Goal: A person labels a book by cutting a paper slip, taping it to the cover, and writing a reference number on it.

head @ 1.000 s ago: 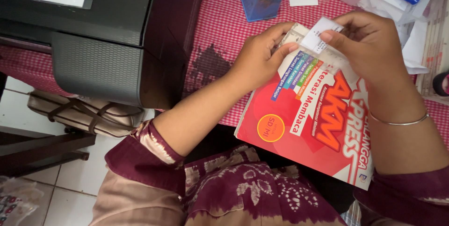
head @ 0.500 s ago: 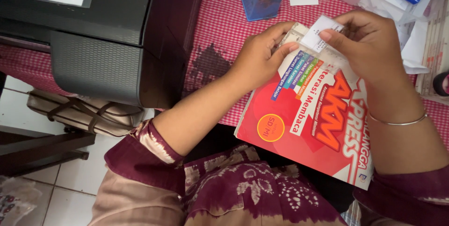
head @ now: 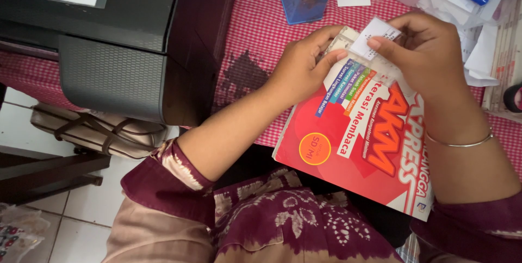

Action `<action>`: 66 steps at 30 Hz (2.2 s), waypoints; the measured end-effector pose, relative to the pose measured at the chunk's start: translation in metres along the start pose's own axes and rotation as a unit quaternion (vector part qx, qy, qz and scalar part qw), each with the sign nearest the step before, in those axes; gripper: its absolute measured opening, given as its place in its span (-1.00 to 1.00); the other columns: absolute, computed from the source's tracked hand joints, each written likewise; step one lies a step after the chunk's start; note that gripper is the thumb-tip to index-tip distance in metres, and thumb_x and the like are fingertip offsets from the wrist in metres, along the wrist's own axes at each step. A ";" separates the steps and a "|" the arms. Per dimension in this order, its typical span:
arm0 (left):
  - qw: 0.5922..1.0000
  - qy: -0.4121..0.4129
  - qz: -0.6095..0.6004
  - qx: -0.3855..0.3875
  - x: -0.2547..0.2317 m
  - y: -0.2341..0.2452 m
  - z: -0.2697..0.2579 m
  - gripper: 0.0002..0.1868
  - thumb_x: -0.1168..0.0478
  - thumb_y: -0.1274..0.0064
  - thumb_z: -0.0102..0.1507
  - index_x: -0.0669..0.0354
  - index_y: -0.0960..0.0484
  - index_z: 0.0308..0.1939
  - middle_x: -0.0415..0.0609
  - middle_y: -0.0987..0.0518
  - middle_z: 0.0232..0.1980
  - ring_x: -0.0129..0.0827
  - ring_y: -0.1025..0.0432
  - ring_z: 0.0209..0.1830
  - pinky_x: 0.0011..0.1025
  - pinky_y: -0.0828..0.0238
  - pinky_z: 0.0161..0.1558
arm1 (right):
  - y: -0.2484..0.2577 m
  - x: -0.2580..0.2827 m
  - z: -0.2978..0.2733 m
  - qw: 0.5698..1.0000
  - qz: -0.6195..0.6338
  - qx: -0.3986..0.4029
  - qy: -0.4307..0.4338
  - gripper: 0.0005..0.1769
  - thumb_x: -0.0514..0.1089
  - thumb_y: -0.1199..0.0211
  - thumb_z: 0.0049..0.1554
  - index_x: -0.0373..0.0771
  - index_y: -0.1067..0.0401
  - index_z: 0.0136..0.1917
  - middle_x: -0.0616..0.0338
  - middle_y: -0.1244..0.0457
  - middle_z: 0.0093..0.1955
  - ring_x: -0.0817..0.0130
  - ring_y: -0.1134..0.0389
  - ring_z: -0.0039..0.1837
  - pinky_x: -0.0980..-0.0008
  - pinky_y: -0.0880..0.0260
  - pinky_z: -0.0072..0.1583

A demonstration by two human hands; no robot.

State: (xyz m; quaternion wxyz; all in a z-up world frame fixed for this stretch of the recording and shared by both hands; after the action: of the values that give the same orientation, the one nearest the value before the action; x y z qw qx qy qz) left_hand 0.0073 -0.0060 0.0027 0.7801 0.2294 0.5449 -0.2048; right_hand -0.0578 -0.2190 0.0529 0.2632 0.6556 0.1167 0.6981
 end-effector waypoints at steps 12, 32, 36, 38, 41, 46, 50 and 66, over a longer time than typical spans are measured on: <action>1.000 -0.012 0.012 -0.004 -0.001 0.000 0.001 -0.64 0.08 0.02 0.40 0.03 -0.46 0.25 -0.15 -0.73 0.06 -0.42 -0.67 -0.02 -0.46 -0.62 -0.08 | -0.001 -0.010 0.002 0.999 -0.017 -0.010 0.037 -0.76 -0.20 -0.53 0.31 -0.22 -0.44 0.02 0.27 -0.32 -0.05 0.58 -0.29 -0.05 0.60 -0.32 -0.03; 0.999 0.007 0.002 -0.049 0.006 -0.002 0.001 -0.65 0.21 -0.13 0.37 -0.04 -0.57 0.25 0.17 -0.71 -0.02 -0.14 -0.63 -0.02 -0.26 -0.69 -0.16 | -0.008 -0.014 0.005 0.992 0.037 -0.024 0.116 -0.74 -0.29 -0.59 0.13 -0.36 -0.55 0.02 0.13 -0.31 -0.19 0.53 -0.26 -0.16 0.56 -0.29 -0.09; 0.999 0.007 0.015 -0.049 0.000 -0.001 0.002 -0.63 0.22 -0.13 0.37 0.03 -0.56 0.26 0.23 -0.70 -0.01 -0.02 -0.62 -0.02 -0.17 -0.68 -0.17 | -0.008 -0.018 0.006 0.990 0.026 -0.030 0.135 -0.74 -0.28 -0.60 0.12 -0.36 -0.55 0.01 0.11 -0.32 -0.19 0.46 -0.28 -0.17 0.51 -0.30 -0.09; 0.999 0.011 0.010 -0.041 -0.001 -0.001 0.001 -0.64 0.23 -0.11 0.37 0.04 -0.56 0.26 0.22 -0.70 -0.01 -0.06 -0.63 -0.03 -0.20 -0.69 -0.18 | -0.006 -0.015 0.006 0.990 0.019 -0.032 0.139 -0.75 -0.27 -0.59 0.14 -0.37 -0.55 0.01 0.10 -0.32 -0.19 0.44 -0.28 -0.17 0.49 -0.31 -0.08; 0.999 0.018 0.003 -0.032 -0.003 0.001 0.001 -0.65 0.24 -0.10 0.38 0.05 -0.56 0.26 0.21 -0.70 -0.01 -0.13 -0.63 -0.04 -0.24 -0.69 -0.17 | -0.007 -0.014 0.006 0.988 0.006 -0.035 0.148 -0.75 -0.26 -0.58 0.15 -0.37 -0.55 0.00 0.08 -0.31 -0.20 0.39 -0.29 -0.17 0.45 -0.31 -0.06; 0.999 0.025 -0.008 -0.029 -0.005 0.001 0.001 -0.65 0.25 -0.09 0.39 0.07 -0.56 0.26 0.20 -0.70 0.00 -0.16 -0.63 -0.04 -0.26 -0.69 -0.16 | -0.008 -0.015 0.005 0.987 -0.013 -0.038 0.159 -0.76 -0.23 -0.57 0.16 -0.35 -0.55 -0.01 0.11 -0.32 -0.20 0.39 -0.31 -0.16 0.44 -0.30 -0.05; 0.999 0.020 -0.011 -0.029 -0.004 0.000 0.001 -0.65 0.25 -0.09 0.39 0.09 -0.55 0.27 0.21 -0.71 -0.01 -0.18 -0.63 -0.06 -0.27 -0.69 -0.17 | -0.007 -0.013 0.006 0.985 -0.026 -0.038 0.168 -0.77 -0.23 -0.57 0.17 -0.35 -0.55 -0.01 0.10 -0.30 -0.21 0.34 -0.31 -0.17 0.41 -0.29 -0.04; 0.999 0.010 -0.028 -0.043 0.008 -0.004 0.002 -0.67 0.24 -0.11 0.38 0.01 -0.57 0.24 0.10 -0.73 -0.06 -0.33 -0.63 -0.15 -0.37 -0.69 -0.28 | -0.005 -0.019 0.006 0.981 -0.038 -0.034 0.187 -0.76 -0.25 -0.57 0.21 -0.38 -0.53 0.01 0.07 -0.26 -0.21 0.30 -0.31 -0.15 0.38 -0.27 -0.01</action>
State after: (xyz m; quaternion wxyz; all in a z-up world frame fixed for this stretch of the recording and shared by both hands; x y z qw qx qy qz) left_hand 0.0088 -0.0107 -0.0049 0.7777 0.1827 0.5671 -0.2005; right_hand -0.0512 -0.2256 0.0351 0.2856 0.4988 0.1647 0.8016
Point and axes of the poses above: each hand's wrist, its own z-axis towards the middle knuckle, its own y-axis out of the back of the hand, x = y × z, the point moved 1 cm from there along z, towards the middle knuckle
